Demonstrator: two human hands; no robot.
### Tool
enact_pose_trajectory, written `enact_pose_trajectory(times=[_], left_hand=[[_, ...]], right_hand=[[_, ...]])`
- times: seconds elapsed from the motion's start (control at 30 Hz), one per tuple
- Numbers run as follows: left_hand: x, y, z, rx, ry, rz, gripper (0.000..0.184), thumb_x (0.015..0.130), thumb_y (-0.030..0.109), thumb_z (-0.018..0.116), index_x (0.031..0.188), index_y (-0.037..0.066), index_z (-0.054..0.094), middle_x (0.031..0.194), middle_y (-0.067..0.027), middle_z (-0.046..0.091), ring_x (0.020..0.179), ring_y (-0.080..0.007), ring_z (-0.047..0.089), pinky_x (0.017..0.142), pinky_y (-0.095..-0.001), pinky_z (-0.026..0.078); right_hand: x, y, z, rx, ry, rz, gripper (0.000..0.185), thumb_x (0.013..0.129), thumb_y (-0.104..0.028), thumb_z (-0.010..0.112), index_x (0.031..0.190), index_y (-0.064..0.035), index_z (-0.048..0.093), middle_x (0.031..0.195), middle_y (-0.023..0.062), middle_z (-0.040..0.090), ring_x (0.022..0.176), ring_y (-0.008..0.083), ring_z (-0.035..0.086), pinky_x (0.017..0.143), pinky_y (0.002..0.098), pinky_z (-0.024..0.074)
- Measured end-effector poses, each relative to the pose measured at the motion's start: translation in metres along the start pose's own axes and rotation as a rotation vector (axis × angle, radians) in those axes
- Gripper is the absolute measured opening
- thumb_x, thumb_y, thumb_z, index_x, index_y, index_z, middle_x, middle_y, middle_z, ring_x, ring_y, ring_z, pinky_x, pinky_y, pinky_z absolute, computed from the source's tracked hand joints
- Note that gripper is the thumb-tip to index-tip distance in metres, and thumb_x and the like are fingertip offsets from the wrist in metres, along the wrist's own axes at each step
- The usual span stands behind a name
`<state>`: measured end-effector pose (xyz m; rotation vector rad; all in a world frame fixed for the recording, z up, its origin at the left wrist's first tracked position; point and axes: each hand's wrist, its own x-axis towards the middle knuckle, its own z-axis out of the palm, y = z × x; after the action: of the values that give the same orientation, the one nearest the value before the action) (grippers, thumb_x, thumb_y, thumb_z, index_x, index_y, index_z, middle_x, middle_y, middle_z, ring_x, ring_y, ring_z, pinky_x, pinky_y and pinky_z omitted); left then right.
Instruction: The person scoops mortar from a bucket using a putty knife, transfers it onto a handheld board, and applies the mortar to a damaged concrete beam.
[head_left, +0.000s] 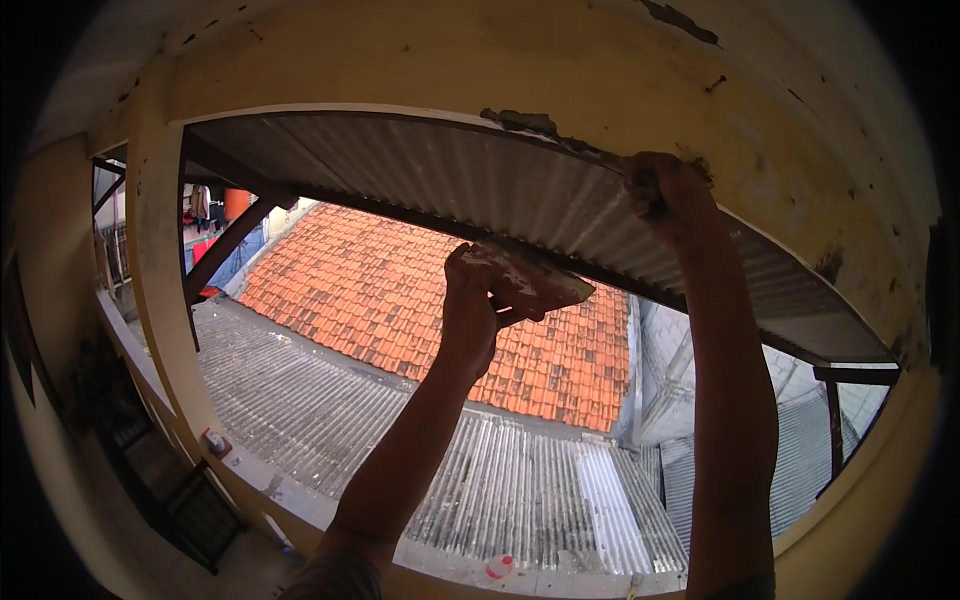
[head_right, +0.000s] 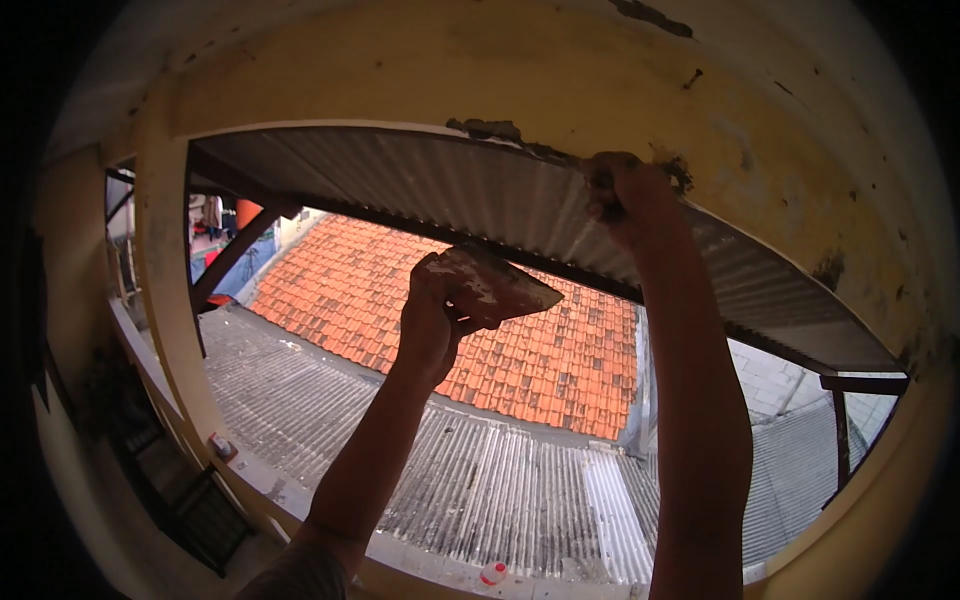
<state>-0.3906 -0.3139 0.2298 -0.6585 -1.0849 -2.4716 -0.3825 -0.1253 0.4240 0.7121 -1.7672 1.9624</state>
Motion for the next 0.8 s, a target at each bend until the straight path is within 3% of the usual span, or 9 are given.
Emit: enact_pose_trajectory(times=[0.13,0.27,0.43,0.53,0.8], left_hand=[[0.016,0.008,0.003,-0.041,-0.073,-0.012,0.040,0.111,0.033,0.032,0.118,0.001,0.054,0.102,-0.0158,0.066,0.089,-0.0254,0.069,0.083,-0.0448,0.063],[0.044,0.017,0.010,-0.074,-0.055,0.045,0.047,0.111,0.038,0.029,0.111,0.000,0.056,0.094,-0.0147,0.067,0.088,-0.0270,0.070,0.086,-0.0456,0.061],[0.053,0.033,0.024,-0.042,-0.068,0.070,0.040,0.111,0.030,0.027,0.111,0.000,0.053,0.090,-0.0169,0.068,0.087,-0.0278,0.070,0.088,-0.0480,0.060],[0.051,0.037,0.029,-0.027,-0.084,0.061,0.038,0.111,0.028,0.026,0.111,0.000,0.052,0.087,-0.0182,0.069,0.086,-0.0288,0.071,0.091,-0.0496,0.059],[0.050,0.025,0.028,-0.037,-0.140,0.074,0.038,0.112,0.028,0.025,0.110,0.000,0.051,0.088,-0.0184,0.069,0.087,-0.0306,0.071,0.092,-0.0508,0.059]], right_hand=[[-0.001,-0.003,-0.003,-0.022,-0.022,0.026,0.012,0.086,-0.008,0.070,0.080,-0.0097,0.060,0.064,-0.0031,0.049,0.050,0.0041,0.037,0.045,0.0221,0.0296],[0.003,0.000,-0.018,-0.006,-0.103,0.010,0.010,0.089,-0.010,0.069,0.083,-0.0079,0.062,0.067,-0.0022,0.050,0.051,0.0042,0.037,0.045,0.0219,0.0292],[-0.006,0.000,-0.022,-0.024,-0.049,-0.032,0.011,0.092,-0.012,0.068,0.094,-0.0024,0.065,0.076,0.0028,0.057,0.052,0.0048,0.040,0.045,0.0217,0.0322],[-0.015,-0.002,-0.015,-0.043,-0.025,-0.066,0.010,0.088,-0.012,0.073,0.088,-0.0056,0.064,0.070,0.0016,0.056,0.052,0.0078,0.044,0.047,0.0242,0.0355],[-0.024,-0.009,-0.023,-0.049,-0.065,-0.056,0.010,0.090,-0.010,0.070,0.093,-0.0023,0.066,0.073,0.0022,0.057,0.053,0.0074,0.043,0.046,0.0236,0.0331]])
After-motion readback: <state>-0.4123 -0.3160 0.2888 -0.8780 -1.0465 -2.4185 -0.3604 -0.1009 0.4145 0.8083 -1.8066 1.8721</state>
